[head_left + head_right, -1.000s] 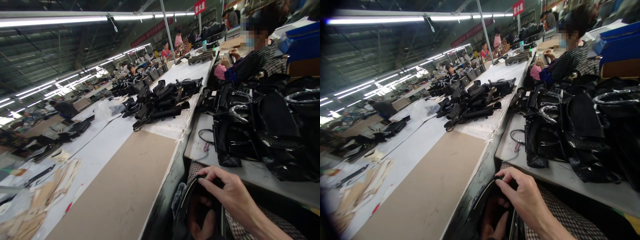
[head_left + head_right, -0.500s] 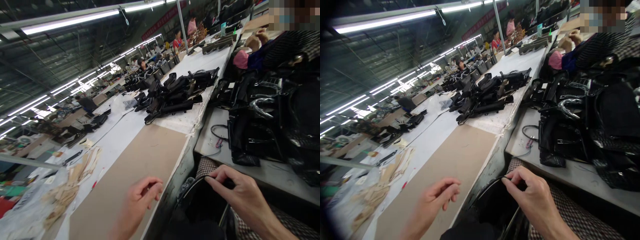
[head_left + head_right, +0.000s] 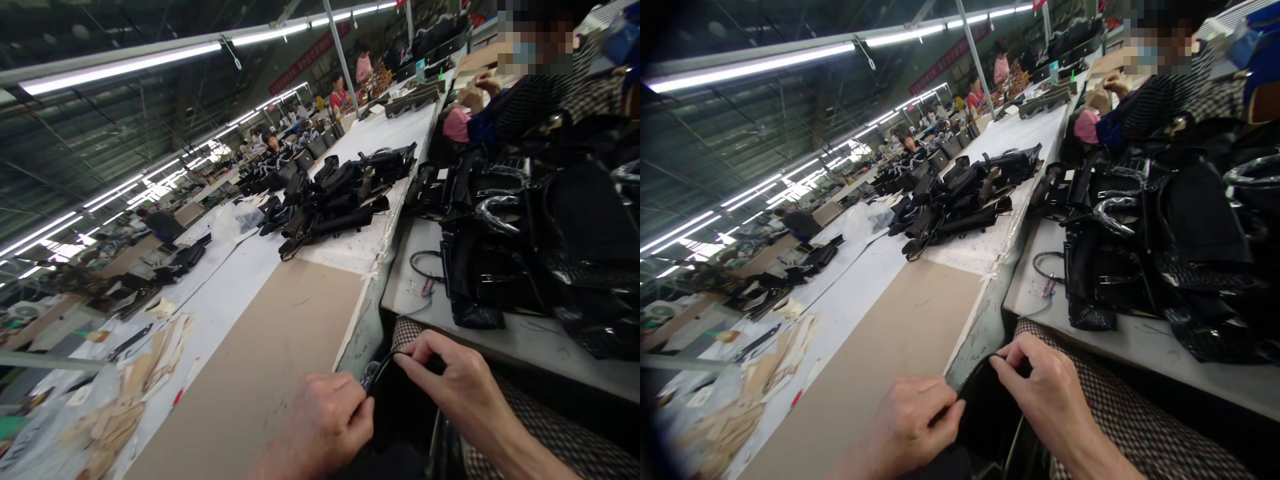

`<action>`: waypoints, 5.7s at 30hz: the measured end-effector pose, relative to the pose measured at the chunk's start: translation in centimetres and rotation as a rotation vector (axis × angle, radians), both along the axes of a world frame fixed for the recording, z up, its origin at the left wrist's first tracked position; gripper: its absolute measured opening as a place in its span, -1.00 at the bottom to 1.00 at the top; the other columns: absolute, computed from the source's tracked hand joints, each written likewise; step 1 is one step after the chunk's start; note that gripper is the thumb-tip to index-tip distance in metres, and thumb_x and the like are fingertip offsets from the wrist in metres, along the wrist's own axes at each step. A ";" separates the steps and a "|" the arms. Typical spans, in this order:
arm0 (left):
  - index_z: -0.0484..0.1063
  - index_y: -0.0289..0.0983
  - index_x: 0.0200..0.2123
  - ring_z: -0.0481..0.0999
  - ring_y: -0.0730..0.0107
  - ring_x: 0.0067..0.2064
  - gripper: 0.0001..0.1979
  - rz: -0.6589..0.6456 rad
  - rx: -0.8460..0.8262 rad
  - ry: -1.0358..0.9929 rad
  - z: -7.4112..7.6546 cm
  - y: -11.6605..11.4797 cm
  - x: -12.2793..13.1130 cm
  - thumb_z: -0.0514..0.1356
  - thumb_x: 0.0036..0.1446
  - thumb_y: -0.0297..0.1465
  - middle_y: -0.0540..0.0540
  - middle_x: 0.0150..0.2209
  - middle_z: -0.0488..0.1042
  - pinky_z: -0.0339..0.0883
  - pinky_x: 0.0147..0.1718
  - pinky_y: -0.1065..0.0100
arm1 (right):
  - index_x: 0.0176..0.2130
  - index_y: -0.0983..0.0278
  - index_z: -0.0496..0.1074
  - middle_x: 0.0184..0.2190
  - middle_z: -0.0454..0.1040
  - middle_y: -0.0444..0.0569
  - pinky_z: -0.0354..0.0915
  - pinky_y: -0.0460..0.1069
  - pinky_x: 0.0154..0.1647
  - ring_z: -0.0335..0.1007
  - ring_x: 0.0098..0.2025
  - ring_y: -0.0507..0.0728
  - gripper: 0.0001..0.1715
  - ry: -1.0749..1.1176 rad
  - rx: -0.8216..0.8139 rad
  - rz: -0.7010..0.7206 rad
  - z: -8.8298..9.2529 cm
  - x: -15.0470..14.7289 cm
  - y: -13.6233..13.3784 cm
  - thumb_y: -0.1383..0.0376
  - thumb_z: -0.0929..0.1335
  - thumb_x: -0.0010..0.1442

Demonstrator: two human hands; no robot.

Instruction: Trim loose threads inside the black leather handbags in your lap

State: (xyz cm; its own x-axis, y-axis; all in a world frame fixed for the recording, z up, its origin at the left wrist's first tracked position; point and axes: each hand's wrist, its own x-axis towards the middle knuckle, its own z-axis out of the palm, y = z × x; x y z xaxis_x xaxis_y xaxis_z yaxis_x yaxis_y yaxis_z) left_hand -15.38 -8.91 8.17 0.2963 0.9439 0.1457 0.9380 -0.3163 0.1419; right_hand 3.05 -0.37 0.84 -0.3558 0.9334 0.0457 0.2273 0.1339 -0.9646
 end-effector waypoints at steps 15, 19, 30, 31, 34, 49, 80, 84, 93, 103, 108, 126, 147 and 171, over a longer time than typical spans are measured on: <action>0.38 -0.27 -0.43 0.40 0.43 -0.46 -0.68 -0.199 -0.294 0.222 0.8 5.5 1.8 -0.02 0.36 -0.36 0.01 -0.46 0.45 0.06 -0.51 0.38 | -0.52 0.21 0.24 -0.40 0.52 -0.13 0.29 -0.01 -0.28 0.46 -0.34 0.11 -0.71 0.043 0.061 0.045 -1.0 0.9 -0.1 0.22 0.34 0.19; 0.31 -0.26 -0.50 0.31 0.50 -0.52 -0.69 -0.170 -0.255 0.122 0.0 5.5 1.5 0.02 0.32 -0.38 0.05 -0.52 0.38 0.04 -0.53 0.40 | -0.42 0.20 0.29 -0.26 0.52 -0.13 0.31 -0.01 -0.18 0.47 -0.22 0.09 -0.82 0.043 0.118 0.156 -0.8 1.8 0.2 0.28 0.31 0.23; 0.25 -0.26 -0.54 0.23 0.53 -0.55 -0.69 -0.152 -0.222 -0.018 -0.7 4.8 1.6 0.05 0.30 -0.41 0.07 -0.56 0.30 -0.01 -0.55 0.39 | -0.51 0.21 0.21 -0.34 0.56 -0.09 0.38 -0.07 -0.30 0.50 -0.34 0.07 -0.73 0.095 0.307 0.026 -0.8 2.1 -0.2 0.36 0.32 0.19; 0.24 -0.26 -0.55 0.24 0.53 -0.55 -0.69 -0.147 -0.231 -0.029 -0.6 4.9 1.7 0.05 0.29 -0.41 0.07 -0.56 0.30 0.00 -0.55 0.40 | -0.50 0.20 0.21 -0.34 0.56 -0.08 0.39 -0.06 -0.29 0.51 -0.33 0.08 -0.74 0.085 0.291 0.037 -0.7 2.1 -0.3 0.35 0.32 0.20; 0.24 -0.26 -0.57 0.27 0.53 -0.55 -0.69 -0.109 -0.272 -0.055 -0.1 4.9 2.1 0.09 0.26 -0.44 0.07 -0.57 0.31 0.04 -0.54 0.43 | -0.46 0.19 0.17 -0.35 0.56 -0.07 0.39 -0.04 -0.26 0.50 -0.31 0.10 -0.75 0.082 0.202 0.027 -0.8 2.1 -0.6 0.32 0.32 0.20; 0.44 -0.30 -0.50 0.42 0.40 -0.50 -0.71 0.098 -0.230 0.094 0.3 9.7 3.1 0.07 0.25 -0.43 -0.06 -0.53 0.49 0.08 -0.52 0.42 | -0.01 0.16 0.40 0.03 0.46 -0.02 0.28 0.13 0.12 0.37 0.08 0.21 -0.62 -0.052 0.274 0.125 4.4 4.2 2.0 0.10 0.16 0.36; 0.32 -0.21 -0.32 0.37 0.35 -0.30 -0.91 -0.051 -0.383 -0.093 0.3 13.0 5.2 0.17 0.06 -0.45 0.01 -0.28 0.37 0.27 -0.29 0.35 | 0.15 0.17 0.16 -0.07 0.34 0.08 0.50 0.07 -0.30 0.47 -0.21 0.21 -0.32 -0.254 0.234 -0.300 -2.6 5.6 -3.0 0.21 0.42 0.08; 0.28 -0.23 -0.43 0.38 0.35 -0.26 -0.86 -0.101 -0.351 -0.053 0.1 14.1 5.7 0.22 0.11 -0.40 0.02 -0.30 0.36 0.26 -0.26 0.36 | 0.18 0.18 0.21 0.10 0.34 0.07 0.47 0.10 -0.07 0.44 0.00 0.22 -0.42 -0.084 0.000 -0.198 -3.3 5.2 -2.8 0.23 0.32 0.18; 0.33 -0.25 -0.42 0.46 0.35 -0.09 -0.88 -0.380 -0.374 -0.071 -0.6 16.1 6.7 0.17 0.17 -0.50 -0.04 -0.07 0.46 0.30 -0.10 0.38 | 0.17 0.17 0.33 0.03 0.49 -0.07 0.40 0.07 0.03 0.49 -0.07 0.16 -0.43 0.114 -0.259 -0.050 -1.4 6.3 -2.2 0.32 0.32 0.16; 0.33 -0.24 -0.38 0.49 0.45 -0.28 -0.87 -0.469 -0.309 -0.093 -1.6 15.9 6.7 0.06 0.20 -0.52 -0.03 -0.14 0.52 0.29 -0.28 0.44 | 0.23 0.14 0.26 0.03 0.50 -0.04 0.39 0.17 0.05 0.49 -0.02 0.26 -0.41 -0.212 -0.008 -0.045 -2.8 7.3 -2.8 0.30 0.28 0.22; 0.33 -0.24 -0.39 0.49 0.41 -0.28 -0.85 -0.400 -0.232 -0.110 -2.2 15.1 6.9 0.03 0.23 -0.49 -0.04 -0.23 0.51 0.29 -0.27 0.40 | 0.22 0.26 0.27 0.01 0.51 0.05 0.37 0.18 0.08 0.53 -0.08 0.25 -0.48 -0.268 0.129 -0.058 -4.0 7.6 -3.2 0.29 0.19 0.31; 0.21 -0.24 -0.50 0.50 0.41 -0.20 -0.79 -0.153 -0.223 -0.464 -1.9 12.1 6.2 0.13 0.15 -0.56 -0.03 -0.23 0.52 0.29 -0.20 0.38 | 0.02 0.23 0.50 -0.12 0.59 -0.07 0.46 -0.09 -0.11 0.56 -0.16 0.12 -0.64 0.053 -0.005 -0.139 -3.5 7.0 -3.5 0.23 0.28 0.27; 0.27 -0.25 -0.48 0.51 0.41 -0.19 -0.80 -0.172 -0.225 -0.509 -1.6 11.5 6.0 0.15 0.15 -0.57 -0.04 -0.24 0.51 0.33 -0.18 0.37 | 0.26 0.14 0.20 0.07 0.46 -0.02 0.40 -0.06 0.03 0.43 0.03 0.09 -0.37 -0.031 0.388 -0.014 -4.4 6.6 -4.1 0.48 0.22 0.24; 0.40 -0.19 -0.24 0.47 0.36 -0.18 -0.93 0.364 -0.441 -0.608 0.6 5.8 4.7 0.14 0.19 -0.41 0.01 -0.23 0.49 0.33 -0.16 0.39 | 0.01 0.17 0.40 -0.14 0.52 -0.07 0.37 0.02 -0.03 0.47 -0.12 0.15 -0.69 0.183 -0.068 0.088 -0.6 4.1 1.0 0.17 0.25 0.33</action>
